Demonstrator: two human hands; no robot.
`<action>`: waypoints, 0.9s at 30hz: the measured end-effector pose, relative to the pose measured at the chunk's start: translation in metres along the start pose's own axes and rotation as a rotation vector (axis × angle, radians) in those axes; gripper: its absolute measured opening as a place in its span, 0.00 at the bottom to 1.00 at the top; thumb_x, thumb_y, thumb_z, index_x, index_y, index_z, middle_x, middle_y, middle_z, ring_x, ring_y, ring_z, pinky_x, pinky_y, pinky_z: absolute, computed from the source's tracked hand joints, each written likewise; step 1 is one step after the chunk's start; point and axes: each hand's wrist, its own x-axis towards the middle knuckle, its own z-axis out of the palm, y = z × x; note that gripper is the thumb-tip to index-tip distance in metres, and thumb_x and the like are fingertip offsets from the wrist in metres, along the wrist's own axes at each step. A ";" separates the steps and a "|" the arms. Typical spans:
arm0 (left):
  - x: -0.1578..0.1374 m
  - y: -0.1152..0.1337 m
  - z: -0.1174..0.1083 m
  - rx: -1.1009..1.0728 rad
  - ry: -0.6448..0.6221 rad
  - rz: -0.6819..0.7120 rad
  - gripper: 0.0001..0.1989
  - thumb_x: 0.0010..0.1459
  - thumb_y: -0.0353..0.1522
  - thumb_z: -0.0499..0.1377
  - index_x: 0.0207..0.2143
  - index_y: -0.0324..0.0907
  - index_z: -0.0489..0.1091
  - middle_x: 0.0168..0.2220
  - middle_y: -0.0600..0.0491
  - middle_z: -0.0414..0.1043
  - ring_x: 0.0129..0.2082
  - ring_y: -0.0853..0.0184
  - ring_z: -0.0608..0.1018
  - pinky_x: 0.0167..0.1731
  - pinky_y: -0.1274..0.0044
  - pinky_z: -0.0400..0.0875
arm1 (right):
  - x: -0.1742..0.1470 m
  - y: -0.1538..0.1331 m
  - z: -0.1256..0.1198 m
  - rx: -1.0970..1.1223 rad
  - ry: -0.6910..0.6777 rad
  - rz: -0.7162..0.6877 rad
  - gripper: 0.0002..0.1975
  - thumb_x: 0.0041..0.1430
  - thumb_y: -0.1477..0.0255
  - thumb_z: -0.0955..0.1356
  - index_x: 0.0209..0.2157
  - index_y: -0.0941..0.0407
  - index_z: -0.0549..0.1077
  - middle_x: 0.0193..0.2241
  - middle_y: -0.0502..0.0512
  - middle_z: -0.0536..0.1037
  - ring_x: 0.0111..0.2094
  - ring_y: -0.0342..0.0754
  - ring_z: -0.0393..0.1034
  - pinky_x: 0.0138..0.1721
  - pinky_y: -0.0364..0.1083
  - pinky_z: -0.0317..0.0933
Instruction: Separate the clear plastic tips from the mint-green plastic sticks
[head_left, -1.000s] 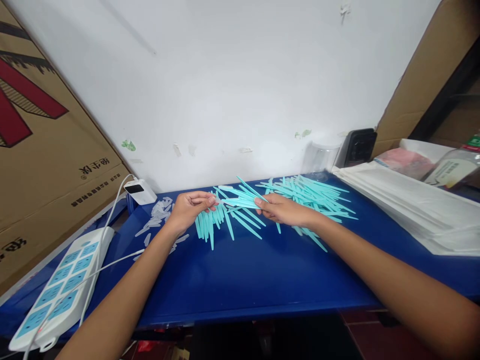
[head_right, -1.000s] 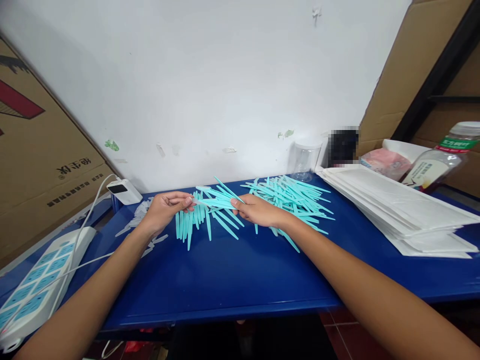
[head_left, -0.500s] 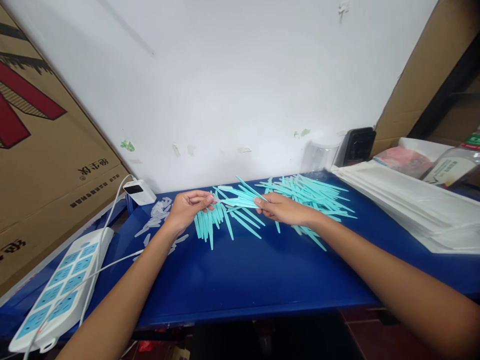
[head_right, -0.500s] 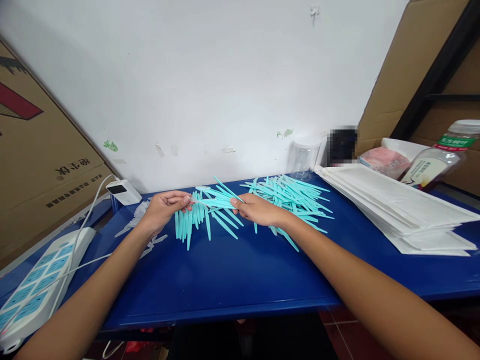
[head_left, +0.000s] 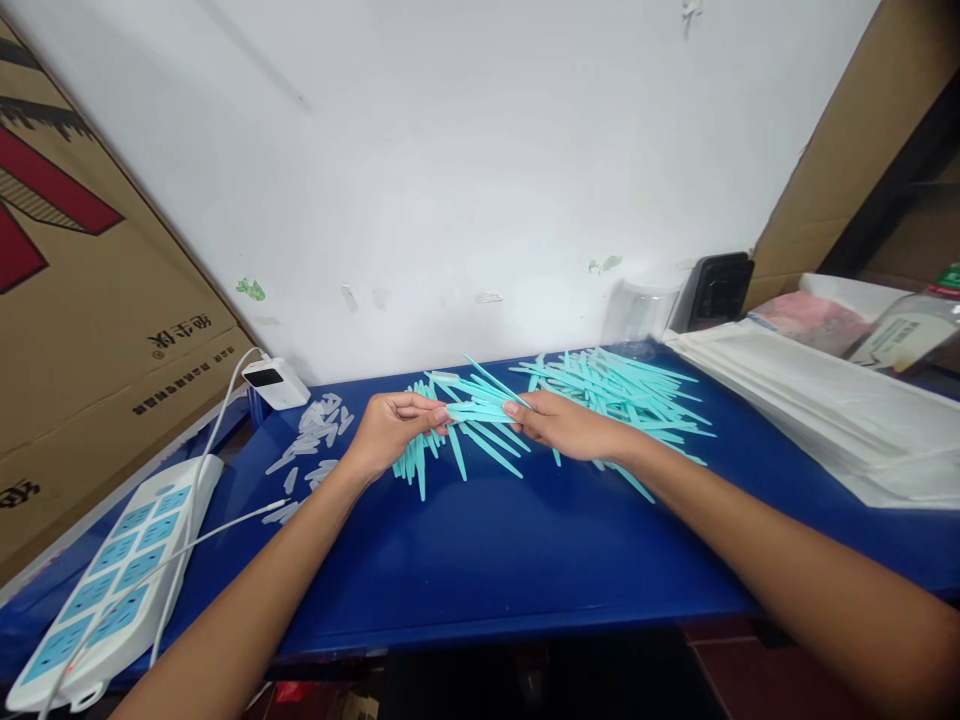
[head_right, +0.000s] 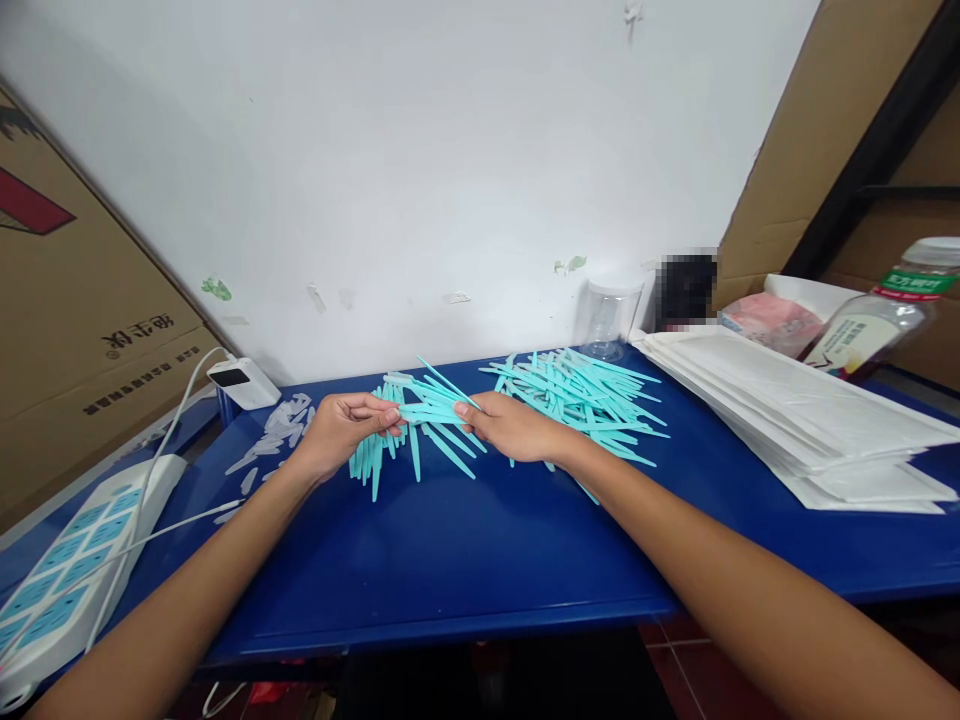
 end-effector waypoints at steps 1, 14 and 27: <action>0.000 -0.001 0.000 -0.006 -0.002 -0.005 0.18 0.52 0.44 0.72 0.35 0.39 0.82 0.31 0.45 0.83 0.31 0.58 0.84 0.33 0.70 0.76 | 0.000 -0.001 0.000 -0.017 0.007 -0.008 0.28 0.69 0.44 0.57 0.28 0.54 0.61 0.20 0.45 0.57 0.22 0.42 0.49 0.25 0.43 0.50; -0.001 0.004 0.001 0.023 -0.031 0.004 0.19 0.52 0.45 0.72 0.36 0.39 0.81 0.31 0.44 0.83 0.32 0.57 0.84 0.32 0.70 0.76 | 0.003 -0.001 0.007 -0.084 0.097 -0.076 0.27 0.70 0.46 0.56 0.27 0.54 0.58 0.22 0.46 0.60 0.24 0.43 0.53 0.29 0.44 0.51; 0.006 0.011 -0.052 0.713 0.126 0.167 0.21 0.58 0.52 0.63 0.32 0.43 0.80 0.26 0.49 0.79 0.27 0.61 0.79 0.28 0.75 0.67 | 0.003 0.005 0.000 -0.141 0.118 -0.071 0.27 0.71 0.48 0.57 0.29 0.55 0.65 0.24 0.48 0.65 0.25 0.44 0.60 0.31 0.44 0.54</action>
